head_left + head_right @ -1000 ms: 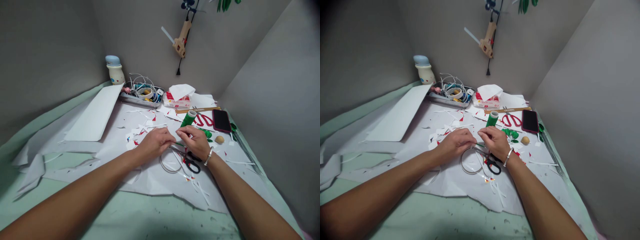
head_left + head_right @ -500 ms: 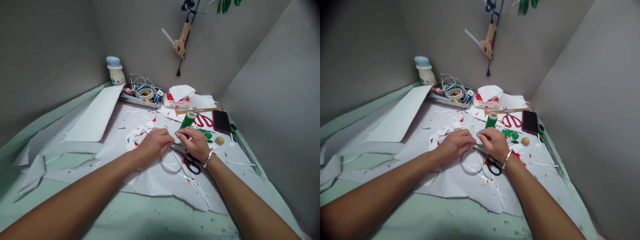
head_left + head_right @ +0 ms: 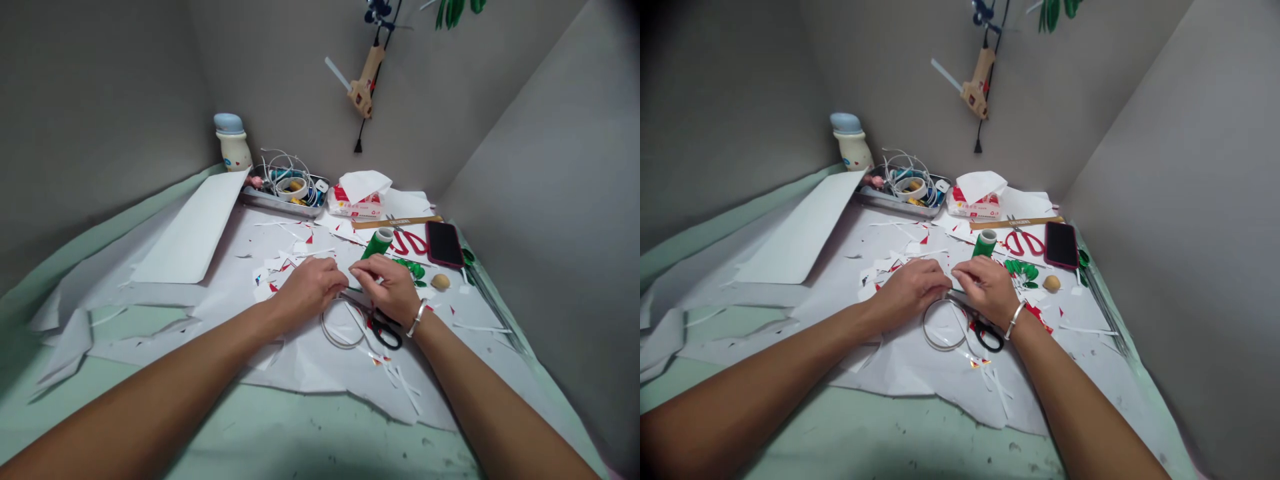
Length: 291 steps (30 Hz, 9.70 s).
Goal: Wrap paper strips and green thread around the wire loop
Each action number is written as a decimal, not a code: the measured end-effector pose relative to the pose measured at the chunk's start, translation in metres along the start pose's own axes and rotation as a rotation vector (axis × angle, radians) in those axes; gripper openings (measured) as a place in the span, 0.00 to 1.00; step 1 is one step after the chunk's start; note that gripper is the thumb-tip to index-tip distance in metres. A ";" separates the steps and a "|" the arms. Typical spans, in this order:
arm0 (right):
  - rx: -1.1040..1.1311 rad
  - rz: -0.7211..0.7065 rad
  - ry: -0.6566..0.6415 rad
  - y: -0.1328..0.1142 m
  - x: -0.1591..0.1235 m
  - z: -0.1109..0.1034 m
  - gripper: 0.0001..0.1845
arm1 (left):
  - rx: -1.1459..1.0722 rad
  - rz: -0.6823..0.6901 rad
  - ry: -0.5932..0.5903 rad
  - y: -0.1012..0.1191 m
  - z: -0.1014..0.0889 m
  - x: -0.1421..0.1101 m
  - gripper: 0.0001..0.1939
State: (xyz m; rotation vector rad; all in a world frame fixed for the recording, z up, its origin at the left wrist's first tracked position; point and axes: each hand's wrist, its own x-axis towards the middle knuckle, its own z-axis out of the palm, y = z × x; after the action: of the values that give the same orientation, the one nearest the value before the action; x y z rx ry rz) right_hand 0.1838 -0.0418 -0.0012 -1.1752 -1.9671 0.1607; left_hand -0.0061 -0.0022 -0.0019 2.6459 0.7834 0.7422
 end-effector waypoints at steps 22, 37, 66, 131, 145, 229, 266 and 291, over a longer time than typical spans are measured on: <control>0.059 0.079 -0.064 0.016 -0.002 0.005 0.07 | -0.236 -0.112 0.191 0.003 -0.006 0.003 0.06; 0.036 0.132 0.004 0.016 -0.001 0.001 0.08 | -0.247 -0.081 0.025 0.002 -0.002 0.002 0.07; 0.127 0.254 -0.006 0.021 -0.001 0.003 0.10 | -0.356 -0.200 -0.067 0.007 -0.008 0.004 0.08; -0.017 -0.035 -0.016 0.002 0.000 -0.005 0.08 | -0.041 -0.016 -0.018 0.002 -0.002 0.000 0.11; -0.021 -0.109 -0.059 -0.003 -0.001 -0.005 0.07 | 0.016 -0.110 0.099 0.000 -0.001 0.000 0.11; 0.012 0.063 -0.035 0.017 -0.001 -0.003 0.08 | -0.257 -0.056 0.083 0.005 -0.005 0.002 0.09; -0.046 -0.081 -0.205 0.010 -0.003 0.005 0.08 | -0.259 -0.191 0.216 0.001 -0.007 0.003 0.08; -0.031 0.017 -0.008 0.012 0.001 -0.002 0.08 | -0.031 -0.021 0.021 0.003 -0.001 0.000 0.10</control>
State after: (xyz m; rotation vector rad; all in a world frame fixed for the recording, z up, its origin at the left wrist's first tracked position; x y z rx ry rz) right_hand 0.1932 -0.0352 -0.0050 -1.2130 -1.9734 0.1449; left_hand -0.0050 -0.0046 0.0004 2.6029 0.7970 0.7717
